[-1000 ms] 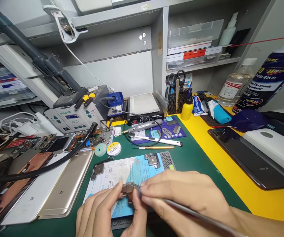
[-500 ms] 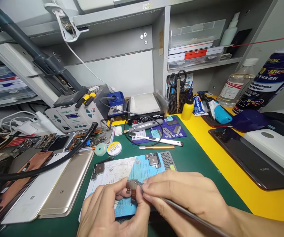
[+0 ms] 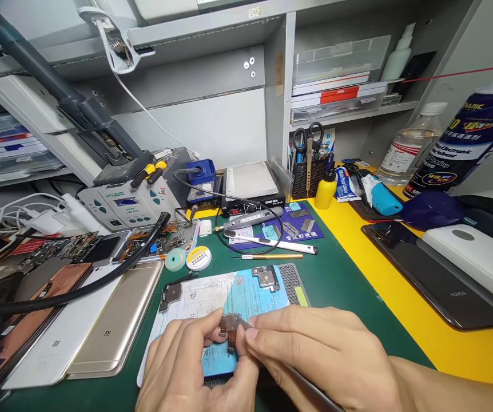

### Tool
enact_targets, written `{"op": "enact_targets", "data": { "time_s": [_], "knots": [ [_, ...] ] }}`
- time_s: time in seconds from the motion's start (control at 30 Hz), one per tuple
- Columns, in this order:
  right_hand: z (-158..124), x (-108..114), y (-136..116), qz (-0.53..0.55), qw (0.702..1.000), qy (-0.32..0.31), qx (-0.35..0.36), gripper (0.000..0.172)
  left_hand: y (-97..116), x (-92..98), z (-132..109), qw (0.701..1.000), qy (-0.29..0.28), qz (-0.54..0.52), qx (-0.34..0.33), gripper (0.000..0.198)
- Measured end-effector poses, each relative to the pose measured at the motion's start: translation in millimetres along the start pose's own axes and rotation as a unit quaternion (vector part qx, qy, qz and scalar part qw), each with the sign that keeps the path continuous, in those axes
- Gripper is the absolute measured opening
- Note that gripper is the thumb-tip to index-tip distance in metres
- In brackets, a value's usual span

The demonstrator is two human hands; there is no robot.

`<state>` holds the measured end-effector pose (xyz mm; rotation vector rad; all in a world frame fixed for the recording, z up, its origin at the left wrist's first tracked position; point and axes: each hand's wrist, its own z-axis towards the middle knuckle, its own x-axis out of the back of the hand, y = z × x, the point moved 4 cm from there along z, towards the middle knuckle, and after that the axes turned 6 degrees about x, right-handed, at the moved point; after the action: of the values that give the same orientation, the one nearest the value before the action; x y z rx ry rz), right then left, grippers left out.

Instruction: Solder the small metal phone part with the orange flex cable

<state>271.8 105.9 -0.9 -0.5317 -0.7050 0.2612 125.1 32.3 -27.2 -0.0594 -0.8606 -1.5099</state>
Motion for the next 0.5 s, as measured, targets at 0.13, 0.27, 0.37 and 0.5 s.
{"op": "enact_targets", "data": {
  "time_s": [0.13, 0.27, 0.37, 0.5],
  "knots": [
    [5, -1, 4, 0.017, 0.998, 0.043, -0.05, 0.042, -4, -1.7, -3, 0.999, -0.015, 0.022, -0.036, 0.012],
    [3, -3, 19, 0.077, 0.971, 0.032, -0.224, 0.011, -5, -1.7, 1, 0.995, -0.048, 0.044, -0.08, 0.014],
    [4, -2, 24, 0.106, 0.948, 0.027, -0.299, 0.009, -3, 0.0, 8, 0.99, -0.079, 0.052, -0.104, 0.013],
    [9, 0, 25, 0.14, 0.925, 0.031, -0.353, 0.012, -3, 2.6, 16, 0.983, -0.108, 0.061, -0.137, 0.012]
  ]
}}
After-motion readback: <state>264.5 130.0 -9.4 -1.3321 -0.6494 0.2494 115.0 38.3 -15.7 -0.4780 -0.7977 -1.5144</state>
